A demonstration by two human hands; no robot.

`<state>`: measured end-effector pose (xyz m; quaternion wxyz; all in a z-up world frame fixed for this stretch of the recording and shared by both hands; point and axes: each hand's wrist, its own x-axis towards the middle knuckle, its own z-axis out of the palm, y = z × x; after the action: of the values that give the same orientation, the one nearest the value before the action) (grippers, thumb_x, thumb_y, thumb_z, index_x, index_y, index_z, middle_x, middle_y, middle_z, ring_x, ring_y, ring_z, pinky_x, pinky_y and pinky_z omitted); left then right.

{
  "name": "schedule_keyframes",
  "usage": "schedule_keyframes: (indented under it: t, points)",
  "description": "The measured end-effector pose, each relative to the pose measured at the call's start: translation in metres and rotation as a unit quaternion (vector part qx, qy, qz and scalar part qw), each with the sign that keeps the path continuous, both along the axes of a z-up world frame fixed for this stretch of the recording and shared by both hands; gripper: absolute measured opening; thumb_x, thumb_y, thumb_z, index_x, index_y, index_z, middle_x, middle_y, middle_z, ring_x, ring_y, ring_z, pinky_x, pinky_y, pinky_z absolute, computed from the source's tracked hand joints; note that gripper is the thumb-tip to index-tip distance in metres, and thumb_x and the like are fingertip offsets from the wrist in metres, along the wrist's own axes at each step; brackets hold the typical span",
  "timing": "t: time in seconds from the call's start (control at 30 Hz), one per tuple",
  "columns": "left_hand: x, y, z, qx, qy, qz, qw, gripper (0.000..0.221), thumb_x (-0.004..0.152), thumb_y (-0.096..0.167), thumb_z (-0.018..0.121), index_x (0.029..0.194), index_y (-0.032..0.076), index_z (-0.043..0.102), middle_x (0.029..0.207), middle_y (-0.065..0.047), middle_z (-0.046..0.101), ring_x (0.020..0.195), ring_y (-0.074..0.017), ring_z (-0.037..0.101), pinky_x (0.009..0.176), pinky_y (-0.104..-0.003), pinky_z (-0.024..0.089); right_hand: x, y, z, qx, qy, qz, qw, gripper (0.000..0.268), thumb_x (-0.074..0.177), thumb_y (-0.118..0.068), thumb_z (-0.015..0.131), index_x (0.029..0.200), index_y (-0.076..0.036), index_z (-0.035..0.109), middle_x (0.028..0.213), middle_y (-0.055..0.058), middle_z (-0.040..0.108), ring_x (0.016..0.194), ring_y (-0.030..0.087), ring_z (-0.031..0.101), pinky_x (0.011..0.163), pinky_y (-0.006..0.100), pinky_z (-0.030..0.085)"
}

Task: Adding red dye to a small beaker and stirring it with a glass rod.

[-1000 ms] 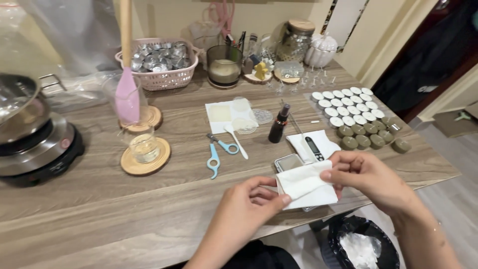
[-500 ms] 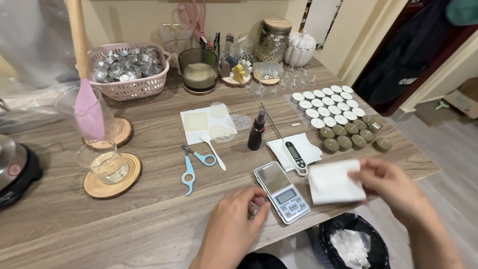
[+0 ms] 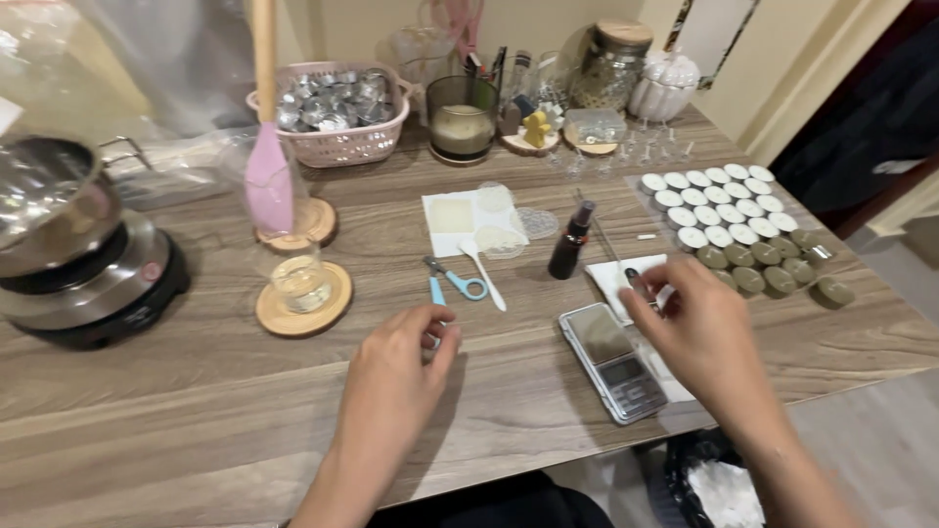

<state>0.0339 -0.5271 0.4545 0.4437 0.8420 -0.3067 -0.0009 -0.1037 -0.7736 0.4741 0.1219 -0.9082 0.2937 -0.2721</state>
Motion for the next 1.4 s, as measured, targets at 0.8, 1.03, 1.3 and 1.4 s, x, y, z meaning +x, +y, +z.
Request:
schedule_keyframes:
  t: [0.8,1.03,1.3,1.4]
  points:
    - [0.033,-0.01,-0.029,0.071,0.094,-0.002,0.993,0.019,0.082,0.015,0.079,0.087,-0.002,0.073,0.081,-0.023,0.075,0.08,-0.0366,0.075,0.076,-0.044,0.059,0.153,0.046,-0.053,0.205,0.192,0.266,0.922,0.016,0.081,-0.016,0.071,0.087,-0.002,0.072,0.081,0.014,0.077,0.075,0.023,0.076,0.071,0.035,0.058]
    - [0.028,-0.013,-0.042,0.024,0.085,0.015,0.996,0.017,0.082,0.012,0.078,0.089,-0.002,0.073,0.08,-0.02,0.074,0.074,-0.0337,0.076,0.068,-0.042,0.061,0.142,0.055,-0.047,0.192,0.238,0.244,0.92,0.02,0.076,-0.02,0.078,0.089,-0.004,0.074,0.08,0.011,0.076,0.073,0.022,0.072,0.07,0.035,0.057]
    - [0.039,-0.014,-0.021,0.075,0.148,-0.012,0.986,0.018,0.092,0.015,0.07,0.084,0.0,0.076,0.073,-0.017,0.075,0.065,-0.0264,0.075,0.064,-0.039,0.061,0.15,0.053,-0.054,0.348,0.178,0.189,0.901,0.032,0.078,-0.013,0.077,0.102,0.003,0.063,0.091,0.018,0.072,0.08,0.031,0.072,0.071,0.044,0.059]
    - [0.042,-0.015,-0.03,0.06,0.167,-0.027,0.984,0.015,0.089,0.014,0.073,0.083,0.001,0.078,0.068,-0.016,0.076,0.063,-0.0244,0.075,0.067,-0.038,0.06,0.156,0.062,-0.044,0.37,0.219,0.197,0.881,0.036,0.08,-0.01,0.073,0.114,-0.001,0.063,0.085,0.02,0.073,0.08,0.036,0.07,0.075,0.048,0.057]
